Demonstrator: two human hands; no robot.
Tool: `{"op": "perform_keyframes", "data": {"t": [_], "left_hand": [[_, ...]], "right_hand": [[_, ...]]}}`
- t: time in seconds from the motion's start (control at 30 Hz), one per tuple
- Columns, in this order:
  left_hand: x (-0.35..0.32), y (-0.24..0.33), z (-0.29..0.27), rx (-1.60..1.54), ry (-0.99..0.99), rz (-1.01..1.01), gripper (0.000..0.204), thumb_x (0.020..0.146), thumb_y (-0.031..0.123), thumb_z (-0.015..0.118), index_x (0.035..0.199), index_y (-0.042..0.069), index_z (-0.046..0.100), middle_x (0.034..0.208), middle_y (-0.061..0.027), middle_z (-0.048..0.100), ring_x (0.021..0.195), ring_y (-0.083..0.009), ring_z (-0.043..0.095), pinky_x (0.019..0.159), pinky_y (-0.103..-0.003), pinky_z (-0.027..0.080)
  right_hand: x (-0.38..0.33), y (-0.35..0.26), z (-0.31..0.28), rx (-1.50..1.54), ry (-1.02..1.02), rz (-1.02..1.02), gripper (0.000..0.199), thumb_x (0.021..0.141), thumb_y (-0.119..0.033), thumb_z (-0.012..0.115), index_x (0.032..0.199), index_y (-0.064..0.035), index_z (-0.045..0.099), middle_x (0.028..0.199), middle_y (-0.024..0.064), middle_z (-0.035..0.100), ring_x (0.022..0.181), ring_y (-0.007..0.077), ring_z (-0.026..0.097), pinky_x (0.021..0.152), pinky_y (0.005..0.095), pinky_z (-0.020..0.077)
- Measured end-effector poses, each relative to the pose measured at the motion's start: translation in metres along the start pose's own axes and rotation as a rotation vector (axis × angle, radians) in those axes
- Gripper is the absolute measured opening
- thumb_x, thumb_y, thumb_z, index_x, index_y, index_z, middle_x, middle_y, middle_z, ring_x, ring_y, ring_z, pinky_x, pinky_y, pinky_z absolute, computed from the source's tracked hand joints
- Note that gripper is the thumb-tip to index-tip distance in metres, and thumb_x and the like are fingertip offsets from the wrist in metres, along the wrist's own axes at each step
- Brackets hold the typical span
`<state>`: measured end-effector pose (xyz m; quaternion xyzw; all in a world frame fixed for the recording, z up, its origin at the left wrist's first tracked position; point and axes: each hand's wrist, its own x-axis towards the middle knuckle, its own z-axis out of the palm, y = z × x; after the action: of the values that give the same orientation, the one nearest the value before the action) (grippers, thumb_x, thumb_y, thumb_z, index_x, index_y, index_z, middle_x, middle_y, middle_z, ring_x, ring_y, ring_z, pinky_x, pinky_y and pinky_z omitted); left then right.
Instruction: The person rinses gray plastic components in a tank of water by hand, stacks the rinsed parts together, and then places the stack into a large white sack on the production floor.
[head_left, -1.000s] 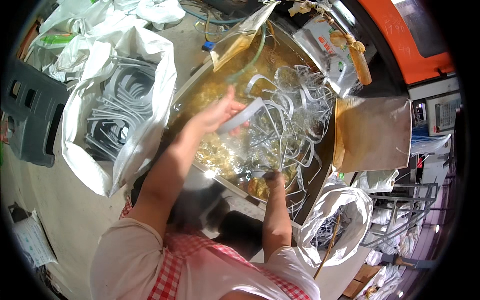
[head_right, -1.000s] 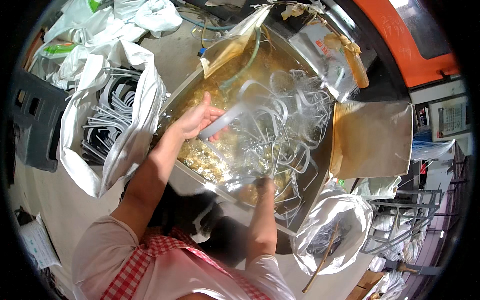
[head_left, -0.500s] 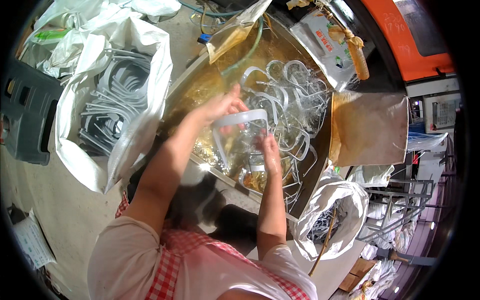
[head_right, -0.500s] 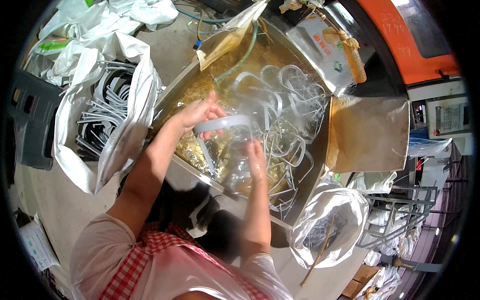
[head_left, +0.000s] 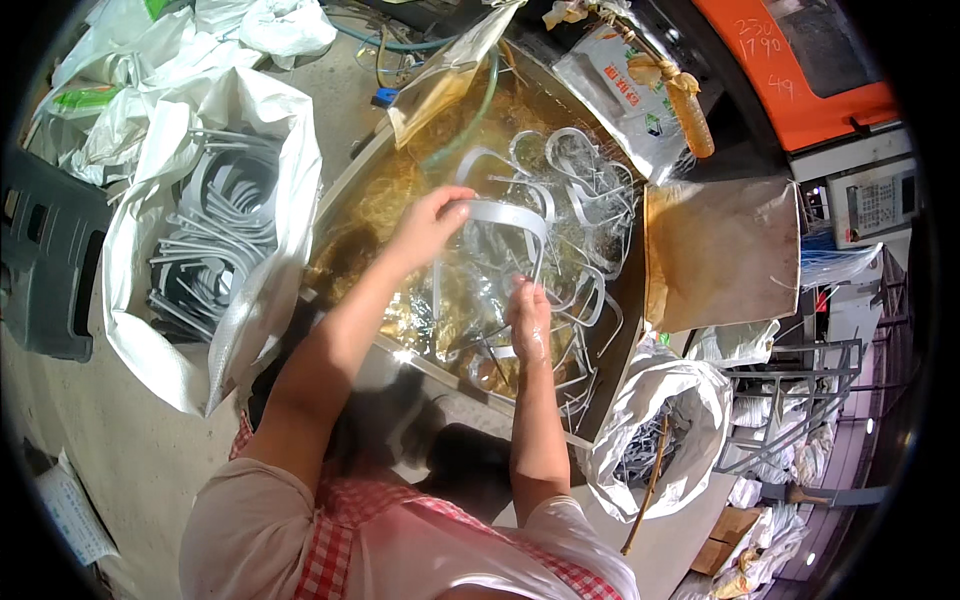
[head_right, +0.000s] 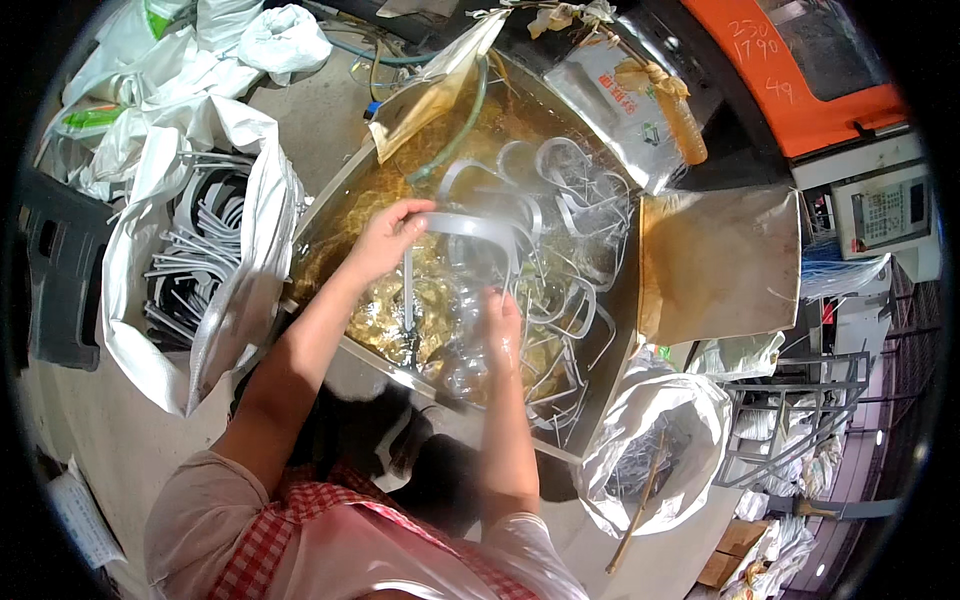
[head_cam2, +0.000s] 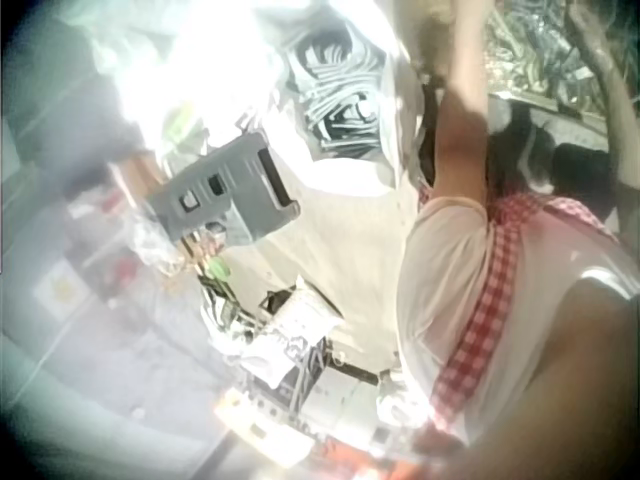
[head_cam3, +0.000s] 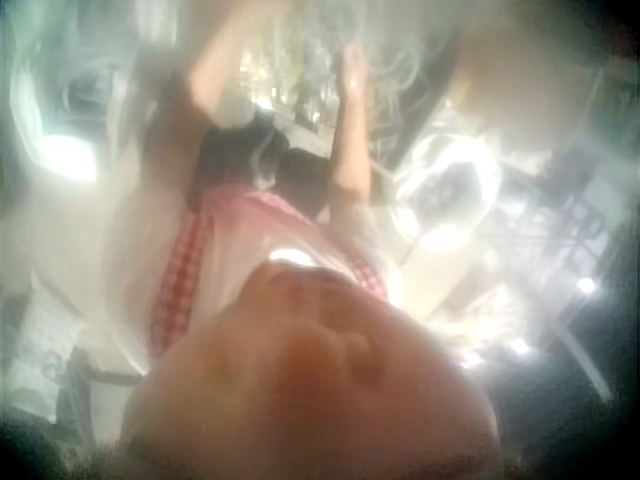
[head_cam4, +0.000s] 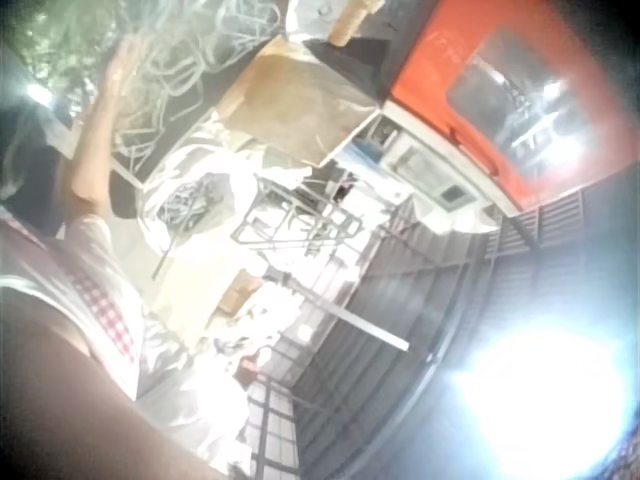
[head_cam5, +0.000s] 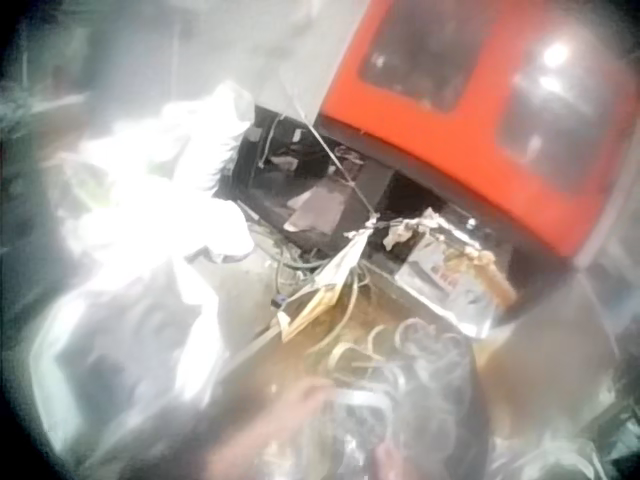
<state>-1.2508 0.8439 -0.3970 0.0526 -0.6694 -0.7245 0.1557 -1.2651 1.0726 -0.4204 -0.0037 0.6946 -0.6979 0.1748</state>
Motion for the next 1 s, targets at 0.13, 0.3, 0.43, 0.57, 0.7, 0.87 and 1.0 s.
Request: {"op": "perform_keyframes", "data": {"t": [0.13,0.3,0.43,0.57,0.7,0.87,1.0], "left_hand": [[-0.003,0.014,0.003,0.077,0.013,0.082,0.03,0.082,0.005,0.051,0.111,0.001,0.055,0.11,-0.0089,0.057,0.103,-0.0172,0.052,0.092,-0.029,0.037],[-0.005,0.013,0.002,0.142,0.0,0.127,0.036,0.081,0.003,0.05,0.116,0.003,0.053,0.122,-0.0129,0.05,0.116,-0.022,0.044,0.098,-0.031,0.032],[-0.008,0.015,0.007,0.115,0.0,0.131,0.04,0.081,0.003,0.05,0.121,0.005,0.05,0.128,-0.0127,0.045,0.121,-0.022,0.04,0.101,-0.031,0.029],[-0.007,0.014,0.008,0.129,-0.006,0.111,0.042,0.082,0.005,0.051,0.123,0.006,0.047,0.132,-0.0125,0.041,0.124,-0.0222,0.036,0.102,-0.032,0.028],[-0.011,0.02,0.011,0.308,-0.047,0.145,0.046,0.082,0.01,0.052,0.127,0.007,0.042,0.137,-0.0135,0.032,0.129,-0.0247,0.027,0.104,-0.034,0.024],[-0.018,0.025,0.023,0.536,-0.117,0.209,0.058,0.082,0.019,0.053,0.134,0.007,0.031,0.144,-0.0141,0.017,0.134,-0.0299,0.01,0.107,-0.038,0.017],[-0.026,0.034,0.038,0.698,-0.121,0.249,0.065,0.081,0.025,0.056,0.135,0.006,0.026,0.145,-0.0157,0.01,0.134,-0.035,0.003,0.107,-0.042,0.014]], "right_hand": [[0.003,0.005,-0.002,-0.049,0.046,-0.056,0.034,0.089,-0.035,0.05,0.1,-0.0038,0.052,0.058,-0.0058,0.038,0.046,0.0045,0.032,0.042,0.0203,0.0252],[-0.003,-0.005,0.003,0.013,0.042,-0.023,0.032,0.089,-0.034,0.05,0.099,-0.0037,0.052,0.057,-0.0059,0.036,0.045,0.0044,0.03,0.041,0.0203,0.0239],[-0.003,-0.004,0.0,0.026,0.044,-0.066,0.031,0.089,-0.034,0.05,0.098,-0.0043,0.052,0.056,-0.0057,0.036,0.045,0.0045,0.03,0.041,0.0202,0.0233],[-0.005,-0.008,0.003,0.053,0.066,-0.037,0.029,0.089,-0.033,0.05,0.096,-0.005,0.052,0.056,-0.0054,0.036,0.045,0.0049,0.03,0.041,0.0204,0.0239],[-0.004,-0.008,0.004,0.092,0.106,-0.065,0.024,0.089,-0.031,0.05,0.091,-0.0064,0.052,0.055,-0.0053,0.037,0.044,0.005,0.03,0.041,0.0208,0.0242],[-0.004,-0.011,0.011,0.07,0.126,-0.041,0.019,0.09,-0.026,0.05,0.083,-0.0096,0.048,0.054,-0.0053,0.038,0.042,0.0049,0.029,0.039,0.0207,0.0236],[-0.004,-0.008,0.016,0.042,0.111,-0.091,0.016,0.089,-0.024,0.051,0.083,-0.0104,0.047,0.054,-0.0055,0.039,0.042,0.0044,0.031,0.038,0.0199,0.0239]]}}
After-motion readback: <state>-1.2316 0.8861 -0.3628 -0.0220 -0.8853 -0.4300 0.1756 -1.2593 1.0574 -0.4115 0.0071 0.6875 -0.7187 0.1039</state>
